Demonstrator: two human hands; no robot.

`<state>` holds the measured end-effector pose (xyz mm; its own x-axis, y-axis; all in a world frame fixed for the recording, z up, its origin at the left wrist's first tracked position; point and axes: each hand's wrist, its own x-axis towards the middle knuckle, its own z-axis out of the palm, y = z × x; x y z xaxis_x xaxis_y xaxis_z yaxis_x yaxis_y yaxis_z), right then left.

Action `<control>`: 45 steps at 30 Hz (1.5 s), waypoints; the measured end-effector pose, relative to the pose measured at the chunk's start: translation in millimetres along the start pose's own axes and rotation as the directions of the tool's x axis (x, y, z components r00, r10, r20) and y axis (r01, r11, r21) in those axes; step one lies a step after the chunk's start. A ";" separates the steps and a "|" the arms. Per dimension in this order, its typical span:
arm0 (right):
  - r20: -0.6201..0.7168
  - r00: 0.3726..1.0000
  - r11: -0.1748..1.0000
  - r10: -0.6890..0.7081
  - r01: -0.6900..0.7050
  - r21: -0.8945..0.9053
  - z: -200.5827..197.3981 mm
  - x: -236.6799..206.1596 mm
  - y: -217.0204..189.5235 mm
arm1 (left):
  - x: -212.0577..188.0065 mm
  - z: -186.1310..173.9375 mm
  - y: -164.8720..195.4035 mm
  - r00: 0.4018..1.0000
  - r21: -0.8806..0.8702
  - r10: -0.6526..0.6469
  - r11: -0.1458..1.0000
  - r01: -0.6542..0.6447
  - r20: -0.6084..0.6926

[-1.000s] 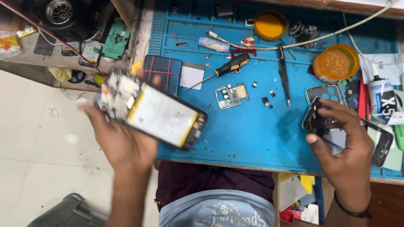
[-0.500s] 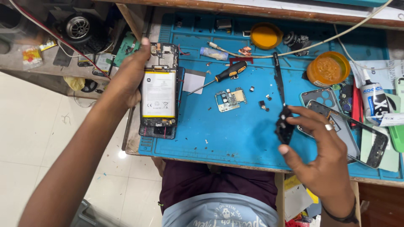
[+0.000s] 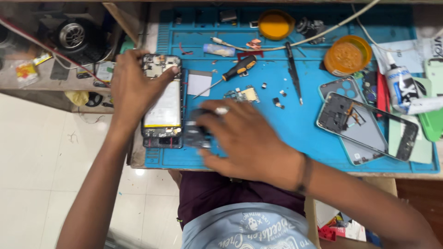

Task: The person repairs a disassembled smartphone at a workbench. They use tweezers to work on the exposed motherboard, manipulate small components and connectors with their fingers, handle the phone body and battery, and use a screwdriver on the opened phone.

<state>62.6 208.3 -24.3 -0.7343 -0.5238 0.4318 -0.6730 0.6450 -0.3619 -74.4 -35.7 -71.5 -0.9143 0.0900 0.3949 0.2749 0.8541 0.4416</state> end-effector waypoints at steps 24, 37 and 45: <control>-0.074 0.987 0.934 0.142 -0.159 -0.320 -17.4 5.9 78.9 | -23.7 -31.9 53.5 0.922 -0.049 0.386 0.921 -0.386 -0.021; 0.041 0.982 0.926 0.186 -0.161 -0.340 -26.0 -13.4 128.4 | -19.7 11.2 133.8 0.790 0.105 0.480 0.827 -0.553 0.381; -0.040 0.981 0.914 0.190 -0.192 -0.357 -25.1 -8.8 123.8 | -21.6 18.5 127.2 0.842 -0.022 0.403 0.905 -0.424 0.358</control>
<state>-12.0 306.7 -52.2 -0.8446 -0.3691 0.3878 -0.4429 0.8886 -0.1189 -25.2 80.5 -38.8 -0.7655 0.6038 0.2224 0.6433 0.7237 0.2499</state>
